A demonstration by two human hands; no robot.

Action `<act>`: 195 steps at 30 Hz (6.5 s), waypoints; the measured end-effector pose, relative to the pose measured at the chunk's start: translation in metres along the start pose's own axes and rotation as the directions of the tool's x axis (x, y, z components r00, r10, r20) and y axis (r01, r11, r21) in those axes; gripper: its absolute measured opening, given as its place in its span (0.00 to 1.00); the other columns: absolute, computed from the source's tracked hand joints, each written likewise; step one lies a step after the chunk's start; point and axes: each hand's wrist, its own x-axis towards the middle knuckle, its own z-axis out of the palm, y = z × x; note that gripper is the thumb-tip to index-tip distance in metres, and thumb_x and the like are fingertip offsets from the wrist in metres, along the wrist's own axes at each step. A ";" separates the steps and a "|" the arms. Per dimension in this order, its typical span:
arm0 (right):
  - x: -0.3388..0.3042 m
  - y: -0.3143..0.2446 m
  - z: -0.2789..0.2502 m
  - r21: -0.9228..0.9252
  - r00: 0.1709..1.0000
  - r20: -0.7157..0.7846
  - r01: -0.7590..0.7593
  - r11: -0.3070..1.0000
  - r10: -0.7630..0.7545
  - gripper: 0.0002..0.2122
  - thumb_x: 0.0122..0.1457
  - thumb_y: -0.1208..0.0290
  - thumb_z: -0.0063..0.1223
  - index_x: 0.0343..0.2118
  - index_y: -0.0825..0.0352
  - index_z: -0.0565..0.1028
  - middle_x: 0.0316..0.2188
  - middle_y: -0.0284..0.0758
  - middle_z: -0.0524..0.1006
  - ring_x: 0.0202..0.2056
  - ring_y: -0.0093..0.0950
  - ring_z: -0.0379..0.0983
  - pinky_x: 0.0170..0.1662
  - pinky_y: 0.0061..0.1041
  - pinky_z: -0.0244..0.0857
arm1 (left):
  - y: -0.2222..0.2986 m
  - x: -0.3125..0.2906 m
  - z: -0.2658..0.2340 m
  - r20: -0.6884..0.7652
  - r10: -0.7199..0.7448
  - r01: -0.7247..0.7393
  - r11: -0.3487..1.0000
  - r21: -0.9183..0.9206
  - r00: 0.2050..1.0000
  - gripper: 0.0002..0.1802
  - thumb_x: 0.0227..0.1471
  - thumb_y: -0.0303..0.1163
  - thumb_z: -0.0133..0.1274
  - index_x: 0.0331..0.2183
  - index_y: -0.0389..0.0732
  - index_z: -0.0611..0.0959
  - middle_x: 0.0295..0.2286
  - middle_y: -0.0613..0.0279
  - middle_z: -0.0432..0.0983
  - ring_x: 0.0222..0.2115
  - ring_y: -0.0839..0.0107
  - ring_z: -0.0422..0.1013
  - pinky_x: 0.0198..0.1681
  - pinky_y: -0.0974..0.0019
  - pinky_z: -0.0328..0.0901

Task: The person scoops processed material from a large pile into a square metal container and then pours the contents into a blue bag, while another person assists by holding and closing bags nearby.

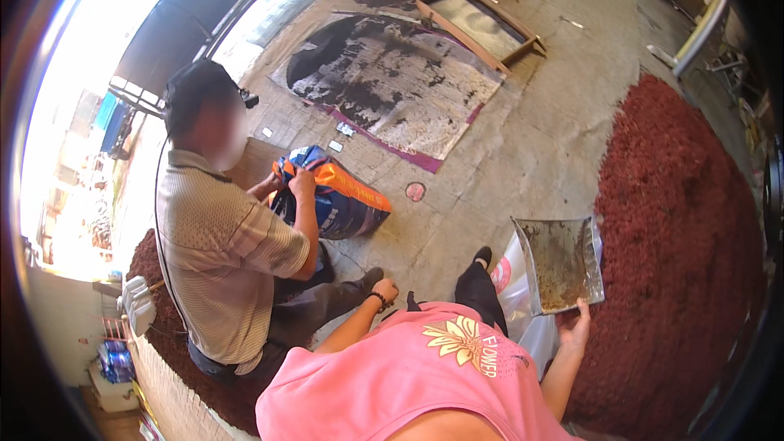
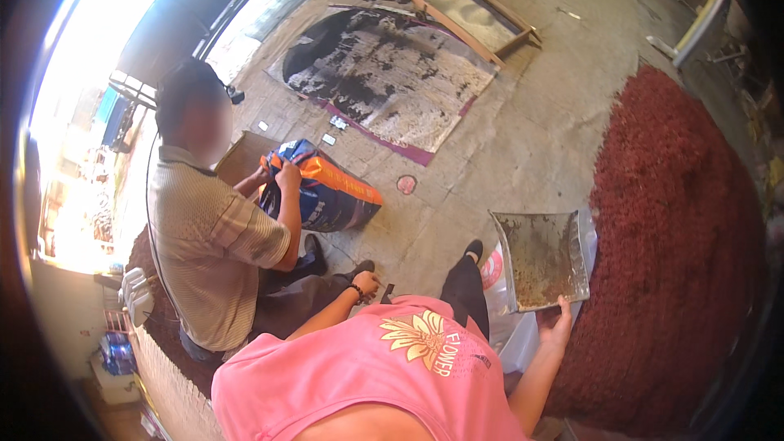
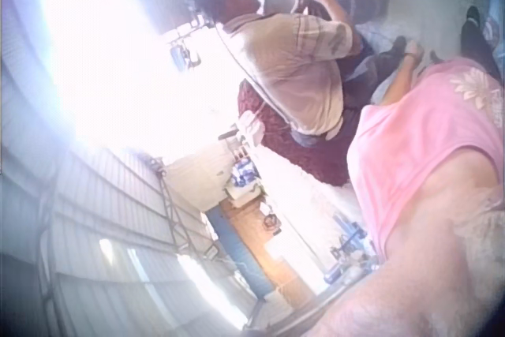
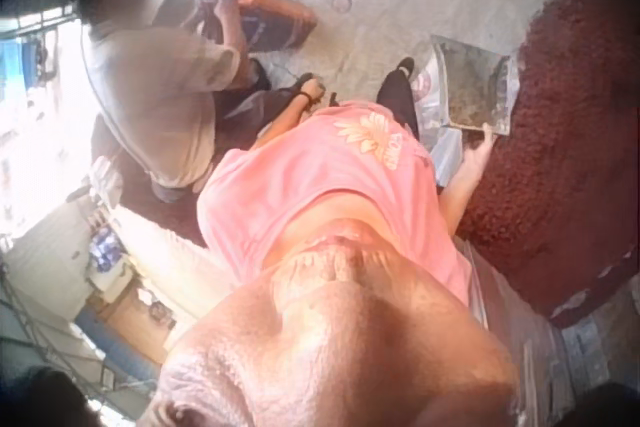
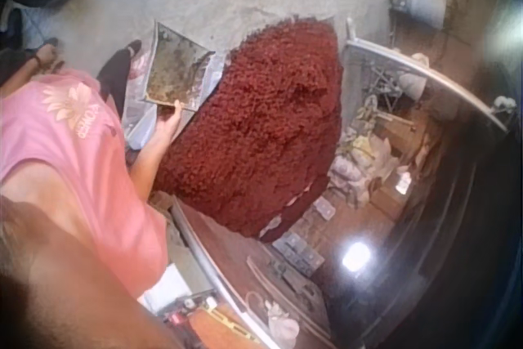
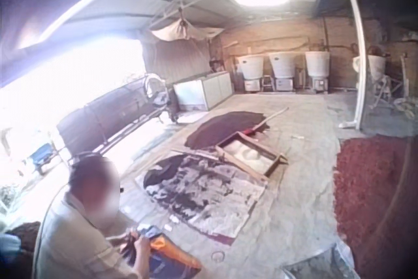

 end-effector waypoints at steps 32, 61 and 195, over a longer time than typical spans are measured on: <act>0.280 0.035 0.514 -0.421 0.938 -0.006 -0.316 0.850 0.346 0.17 0.36 0.63 0.51 0.28 0.66 0.64 0.23 0.35 0.67 0.25 0.30 0.65 0.19 0.18 0.61 | 0.239 0.205 -0.362 -0.552 0.089 -0.351 0.851 -0.391 0.829 0.10 0.33 0.27 0.44 0.24 0.37 0.76 0.15 0.60 0.70 0.15 0.75 0.66 0.17 0.74 0.62; 0.369 0.374 1.018 -0.703 0.857 0.028 -0.349 0.620 0.514 0.14 0.37 0.62 0.50 0.24 0.66 0.67 0.21 0.37 0.69 0.22 0.32 0.66 0.20 0.21 0.62 | 0.021 0.358 -0.631 0.196 -0.475 0.116 -0.192 -0.974 0.858 0.06 0.31 0.20 0.42 0.10 0.37 0.66 0.07 0.62 0.57 0.05 0.73 0.55 0.06 0.72 0.48; 0.588 1.233 1.544 0.588 0.875 -0.467 0.201 0.784 0.126 0.06 0.30 0.82 0.48 0.17 0.71 0.68 0.17 0.35 0.67 0.21 0.28 0.65 0.25 0.23 0.61 | 0.065 1.026 -1.679 0.567 0.538 -0.781 0.457 0.426 0.624 0.07 0.39 0.20 0.40 0.26 0.34 0.72 0.20 0.58 0.69 0.21 0.73 0.67 0.23 0.75 0.61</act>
